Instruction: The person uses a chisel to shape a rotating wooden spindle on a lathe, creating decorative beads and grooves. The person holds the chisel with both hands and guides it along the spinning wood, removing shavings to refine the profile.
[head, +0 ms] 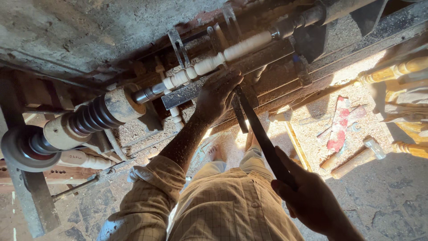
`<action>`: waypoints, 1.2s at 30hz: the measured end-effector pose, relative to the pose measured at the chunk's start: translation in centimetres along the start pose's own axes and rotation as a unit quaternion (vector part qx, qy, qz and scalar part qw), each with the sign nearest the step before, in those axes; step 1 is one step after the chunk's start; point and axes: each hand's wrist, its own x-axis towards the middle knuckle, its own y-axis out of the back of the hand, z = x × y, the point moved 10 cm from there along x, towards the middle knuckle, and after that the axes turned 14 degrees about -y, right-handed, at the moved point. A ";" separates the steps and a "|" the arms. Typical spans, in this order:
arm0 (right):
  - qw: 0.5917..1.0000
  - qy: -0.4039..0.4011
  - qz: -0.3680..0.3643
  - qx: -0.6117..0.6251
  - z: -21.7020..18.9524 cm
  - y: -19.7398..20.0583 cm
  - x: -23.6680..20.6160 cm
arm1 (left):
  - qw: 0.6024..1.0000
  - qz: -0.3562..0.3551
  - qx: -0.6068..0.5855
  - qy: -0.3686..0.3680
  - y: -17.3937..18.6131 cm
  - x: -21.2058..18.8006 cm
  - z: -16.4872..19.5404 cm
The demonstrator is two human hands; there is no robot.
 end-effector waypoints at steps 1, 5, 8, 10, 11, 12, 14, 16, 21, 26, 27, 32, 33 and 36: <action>1.000 -0.007 0.002 -0.014 0.3 0.3 0.3 | 1.000 -0.003 0.002 0.003 0.0 0.0 0.0; 0.999 -0.007 -0.012 -0.035 0.8 1.0 1.1 | 1.000 0.004 -0.002 0.008 0.4 0.0 0.0; 1.000 -0.005 -0.007 -0.020 0.6 1.0 0.9 | 1.000 0.006 0.003 0.004 0.5 -0.1 0.1; 1.000 0.001 0.021 -0.014 0.3 0.5 0.3 | 1.000 0.006 0.020 -0.002 0.6 -0.1 0.3; 1.000 0.000 0.011 0.014 0.3 -0.2 0.1 | 1.000 0.004 0.018 -0.002 0.5 -0.2 0.3; 0.999 -0.001 0.001 0.042 0.3 -0.9 -0.1 | 1.000 0.003 0.018 -0.001 0.4 -0.2 0.3; 0.998 -0.019 -0.014 0.056 0.8 -1.8 -0.4 | 1.000 -0.001 0.016 0.001 0.3 -0.2 0.3; 0.998 -0.051 -0.016 0.026 1.4 -2.5 -0.4 | 1.000 -0.001 0.015 0.000 0.1 -0.1 0.3; 0.997 -0.004 0.069 0.015 0.8 -1.7 -0.6 | 1.000 0.021 -0.005 -0.007 0.3 0.4 0.4; 0.996 0.019 0.087 0.017 0.7 -2.0 -0.8 | 1.000 0.025 -0.004 -0.018 0.7 1.0 0.9; 0.996 0.021 0.087 0.026 0.7 -2.1 -0.9 | 0.999 0.027 -0.003 -0.023 0.8 1.2 1.0; 0.995 0.026 0.096 0.019 0.6 -2.2 -1.0 | 0.999 0.029 -0.007 -0.018 0.9 1.6 1.3; 0.997 -0.004 0.082 0.012 1.1 -2.5 -0.7 | 0.999 0.030 -0.005 -0.018 0.9 1.7 1.4; 0.996 -0.004 0.085 0.020 1.1 -2.6 -0.7 | 0.999 0.029 0.003 -0.015 1.1 1.7 1.5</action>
